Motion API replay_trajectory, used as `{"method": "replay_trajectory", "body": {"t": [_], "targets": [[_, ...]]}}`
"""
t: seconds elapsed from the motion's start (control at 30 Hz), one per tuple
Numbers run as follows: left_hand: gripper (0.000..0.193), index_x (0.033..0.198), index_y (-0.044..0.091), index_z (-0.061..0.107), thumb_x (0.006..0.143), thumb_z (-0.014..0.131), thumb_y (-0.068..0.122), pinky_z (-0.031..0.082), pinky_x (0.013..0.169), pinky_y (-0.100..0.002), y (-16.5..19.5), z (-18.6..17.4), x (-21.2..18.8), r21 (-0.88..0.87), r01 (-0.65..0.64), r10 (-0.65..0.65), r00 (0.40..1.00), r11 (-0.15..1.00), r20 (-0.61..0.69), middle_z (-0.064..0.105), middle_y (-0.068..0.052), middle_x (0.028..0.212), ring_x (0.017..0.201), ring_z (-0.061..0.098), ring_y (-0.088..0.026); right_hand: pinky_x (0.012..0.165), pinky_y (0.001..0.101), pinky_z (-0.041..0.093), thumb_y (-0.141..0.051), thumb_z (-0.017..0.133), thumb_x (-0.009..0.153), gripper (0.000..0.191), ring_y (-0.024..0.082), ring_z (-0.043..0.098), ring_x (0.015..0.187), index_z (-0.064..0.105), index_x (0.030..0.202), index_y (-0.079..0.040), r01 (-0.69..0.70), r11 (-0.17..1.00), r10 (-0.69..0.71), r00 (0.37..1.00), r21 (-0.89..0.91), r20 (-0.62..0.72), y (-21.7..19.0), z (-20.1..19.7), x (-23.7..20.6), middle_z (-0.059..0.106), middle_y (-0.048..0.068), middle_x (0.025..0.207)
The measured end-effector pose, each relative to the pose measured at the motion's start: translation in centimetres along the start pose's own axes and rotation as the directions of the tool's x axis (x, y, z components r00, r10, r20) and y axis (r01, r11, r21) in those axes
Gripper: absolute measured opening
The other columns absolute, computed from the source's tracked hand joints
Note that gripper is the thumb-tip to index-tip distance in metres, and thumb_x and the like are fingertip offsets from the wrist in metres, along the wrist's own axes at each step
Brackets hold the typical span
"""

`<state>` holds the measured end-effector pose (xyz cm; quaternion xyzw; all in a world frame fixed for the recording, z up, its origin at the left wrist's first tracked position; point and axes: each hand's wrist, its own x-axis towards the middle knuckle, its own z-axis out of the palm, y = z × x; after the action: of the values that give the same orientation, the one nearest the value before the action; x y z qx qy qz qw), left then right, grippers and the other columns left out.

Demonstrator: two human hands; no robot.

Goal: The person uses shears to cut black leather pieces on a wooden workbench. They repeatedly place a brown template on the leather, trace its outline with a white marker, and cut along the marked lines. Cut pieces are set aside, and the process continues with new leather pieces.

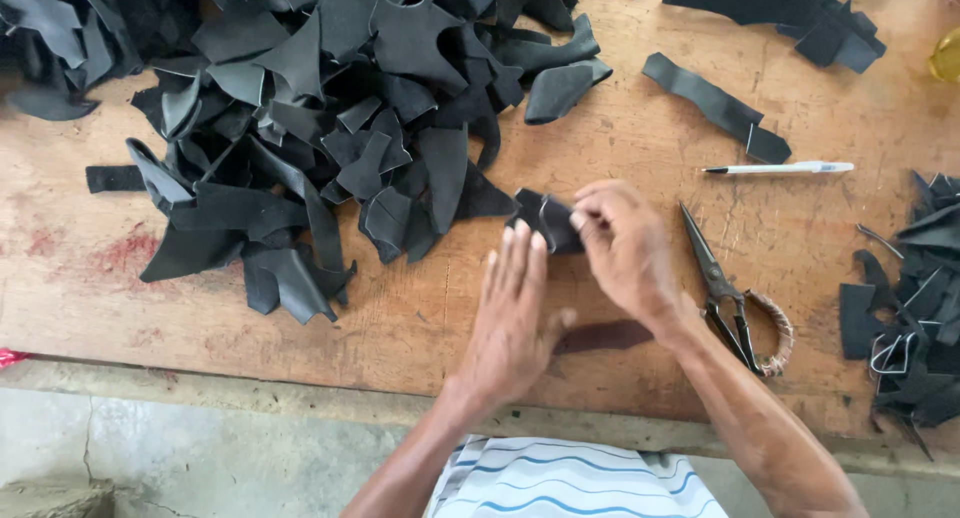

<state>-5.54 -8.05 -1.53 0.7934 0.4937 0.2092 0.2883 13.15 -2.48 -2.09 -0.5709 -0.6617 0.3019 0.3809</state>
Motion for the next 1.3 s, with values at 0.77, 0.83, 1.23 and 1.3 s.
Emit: {"method": "replay_trajectory", "body": {"t": [0.77,0.83,1.23,1.3], "targets": [[0.03,0.13,0.007,0.064,0.101,0.071,0.011,0.047,0.106,-0.044,-0.6,-2.1,-1.4,-0.013,0.0,-0.001,0.998,1.0,-0.065,0.06,-0.013,0.132,0.124,0.055,-0.03,0.088,0.0427,0.046,-0.017,0.078,0.072,0.028,0.03,0.059,0.097,0.066,0.096,-0.007,-0.043,0.919,0.192,0.916,-0.391,0.351,-2.6,-8.1,-8.7,0.066,0.006,0.094],[0.047,0.139,0.005,0.058,0.097,0.073,0.017,0.038,0.11,-0.053,0.4,-0.7,-2.9,0.046,-0.019,0.017,0.999,0.999,0.034,0.051,-0.021,0.139,0.128,0.047,-0.038,0.087,0.0394,0.048,-0.02,0.078,0.079,0.023,0.026,0.061,0.094,0.067,0.095,-0.007,-0.143,0.907,0.308,0.867,-0.397,0.391,-1.7,-8.7,-8.9,0.066,0.005,0.091],[0.072,0.157,0.003,0.036,0.098,0.064,0.032,0.02,0.123,-0.057,1.7,2.8,-5.6,0.287,-0.062,0.063,0.998,0.956,0.006,0.037,-0.022,0.153,0.141,0.033,-0.042,0.069,0.0263,0.058,-0.006,0.073,0.085,0.019,0.011,0.069,0.085,0.075,0.103,-0.01,-0.266,0.963,0.238,0.916,0.045,0.325,0.3,-9.6,-6.0,0.075,0.0,0.099],[0.071,0.157,0.004,0.036,0.098,0.064,0.033,0.02,0.123,-0.057,1.8,3.0,-5.8,0.304,-0.052,0.051,0.999,0.951,0.012,0.037,-0.021,0.153,0.142,0.033,-0.041,0.071,0.0276,0.06,-0.008,0.074,0.084,0.02,0.013,0.071,0.086,0.077,0.103,-0.01,-0.249,0.968,0.248,0.908,-0.039,0.337,-0.2,-7.4,-4.5,0.077,0.001,0.101]]}}
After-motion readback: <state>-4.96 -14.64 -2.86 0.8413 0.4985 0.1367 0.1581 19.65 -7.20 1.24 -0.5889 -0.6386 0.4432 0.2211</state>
